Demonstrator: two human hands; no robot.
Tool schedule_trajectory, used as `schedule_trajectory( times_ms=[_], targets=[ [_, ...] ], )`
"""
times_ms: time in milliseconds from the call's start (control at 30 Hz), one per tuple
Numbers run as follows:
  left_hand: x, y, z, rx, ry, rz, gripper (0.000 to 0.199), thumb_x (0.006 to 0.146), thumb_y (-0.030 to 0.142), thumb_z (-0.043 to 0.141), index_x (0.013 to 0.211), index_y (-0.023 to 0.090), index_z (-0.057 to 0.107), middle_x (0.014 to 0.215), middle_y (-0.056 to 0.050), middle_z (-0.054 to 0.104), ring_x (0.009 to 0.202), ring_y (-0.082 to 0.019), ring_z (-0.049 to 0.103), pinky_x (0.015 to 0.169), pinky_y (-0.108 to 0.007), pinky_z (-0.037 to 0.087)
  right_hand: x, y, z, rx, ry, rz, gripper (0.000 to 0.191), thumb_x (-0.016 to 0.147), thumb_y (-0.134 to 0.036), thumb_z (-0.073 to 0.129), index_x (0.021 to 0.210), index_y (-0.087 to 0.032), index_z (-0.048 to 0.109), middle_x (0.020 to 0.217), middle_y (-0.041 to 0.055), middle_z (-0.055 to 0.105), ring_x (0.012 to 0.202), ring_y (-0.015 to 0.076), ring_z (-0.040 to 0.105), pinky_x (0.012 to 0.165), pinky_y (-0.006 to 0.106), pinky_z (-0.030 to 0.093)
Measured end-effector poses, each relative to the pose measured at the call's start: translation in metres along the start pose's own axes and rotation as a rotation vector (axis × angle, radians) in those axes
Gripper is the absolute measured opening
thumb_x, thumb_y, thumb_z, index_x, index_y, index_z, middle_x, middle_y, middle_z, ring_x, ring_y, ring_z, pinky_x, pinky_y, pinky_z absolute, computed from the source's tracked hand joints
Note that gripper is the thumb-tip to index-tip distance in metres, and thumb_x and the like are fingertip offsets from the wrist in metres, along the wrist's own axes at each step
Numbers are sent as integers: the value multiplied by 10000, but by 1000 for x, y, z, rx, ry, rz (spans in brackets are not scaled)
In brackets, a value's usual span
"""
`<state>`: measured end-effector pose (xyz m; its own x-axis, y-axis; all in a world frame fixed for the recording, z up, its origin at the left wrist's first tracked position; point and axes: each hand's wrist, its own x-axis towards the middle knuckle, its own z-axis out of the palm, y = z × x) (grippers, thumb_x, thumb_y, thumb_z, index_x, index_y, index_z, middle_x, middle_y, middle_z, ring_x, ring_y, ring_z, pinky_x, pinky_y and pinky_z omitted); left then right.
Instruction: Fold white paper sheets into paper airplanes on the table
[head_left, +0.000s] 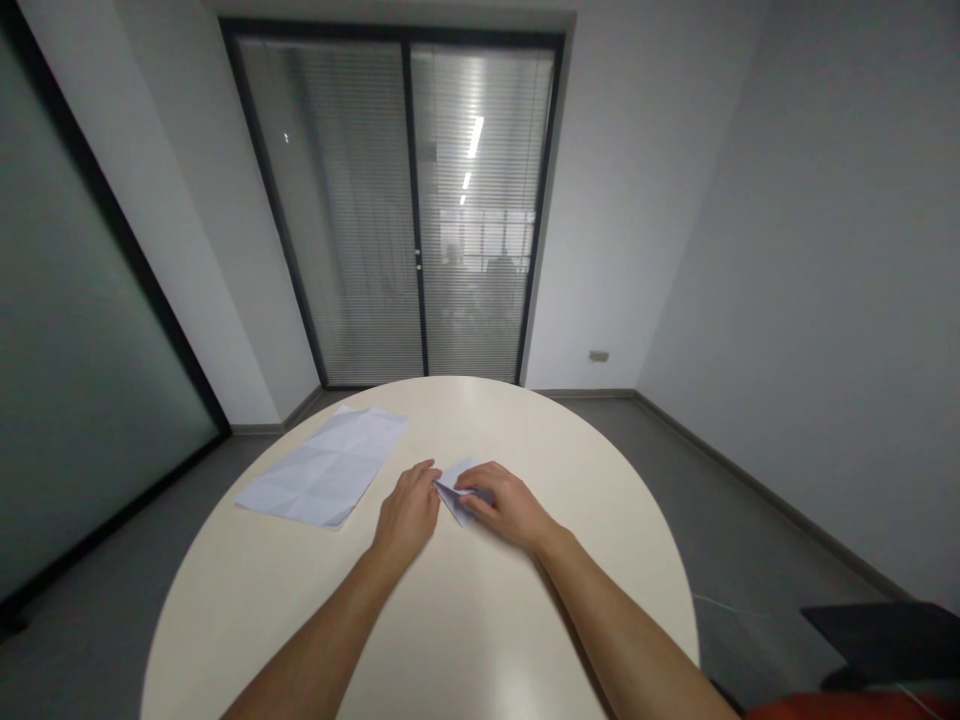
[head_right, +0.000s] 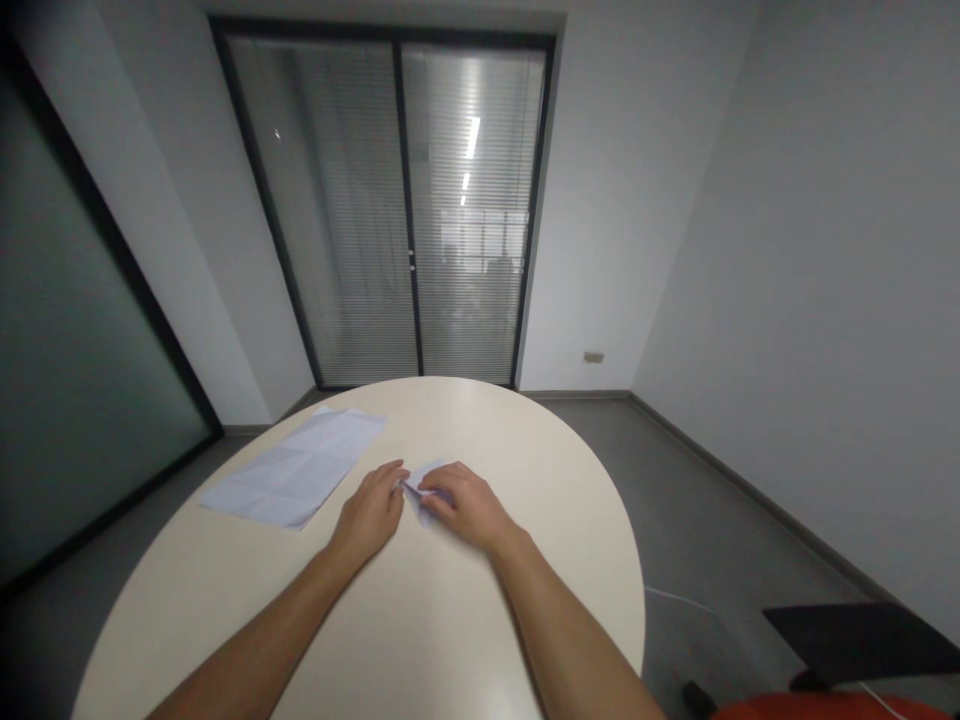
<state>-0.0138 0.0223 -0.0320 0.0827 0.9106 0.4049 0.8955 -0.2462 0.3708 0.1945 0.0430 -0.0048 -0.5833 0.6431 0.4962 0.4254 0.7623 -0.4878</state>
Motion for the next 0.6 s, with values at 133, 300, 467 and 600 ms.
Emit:
schedule_trajectory(
  times_ms=[133, 300, 467, 600],
  targets=[
    [1, -2, 2, -26, -49, 51, 372, 938, 87, 411, 1207, 191, 645, 1394, -46, 605, 1317, -161, 520, 1154, -315, 393, -2, 2, 2, 0, -53, -3, 233, 966, -336, 595, 1156, -267, 712, 1163, 45, 728, 1145, 197, 614, 1020, 345, 462],
    [2, -5, 7, -48, -137, 84, 420, 934, 82, 402, 1266, 165, 647, 1373, -59, 637, 1315, -171, 548, 1164, -327, 383, -3, 10, 7, 18, -97, -2, 233, 948, -334, 628, 1153, -270, 717, 1183, 37, 723, 1162, 205, 608, 1034, 345, 451],
    [2, -6, 8, -68, -157, 126, 390, 941, 125, 433, 1245, 170, 673, 1335, -71, 663, 1274, -204, 585, 1136, -356, 415, -3, 19, 13, 27, -147, -12, 222, 928, -339, 651, 1116, -250, 729, 1132, 42, 743, 1105, 217, 639, 1001, 346, 462],
    [1, -7, 8, -81, -132, 132, 351, 910, 108, 474, 1157, 182, 712, 1289, -76, 686, 1228, -213, 607, 1107, -372, 434, -4, 20, 14, 29, -172, 26, 205, 904, -339, 674, 1079, -258, 743, 1115, 31, 752, 1073, 216, 658, 969, 328, 473]
  ],
)
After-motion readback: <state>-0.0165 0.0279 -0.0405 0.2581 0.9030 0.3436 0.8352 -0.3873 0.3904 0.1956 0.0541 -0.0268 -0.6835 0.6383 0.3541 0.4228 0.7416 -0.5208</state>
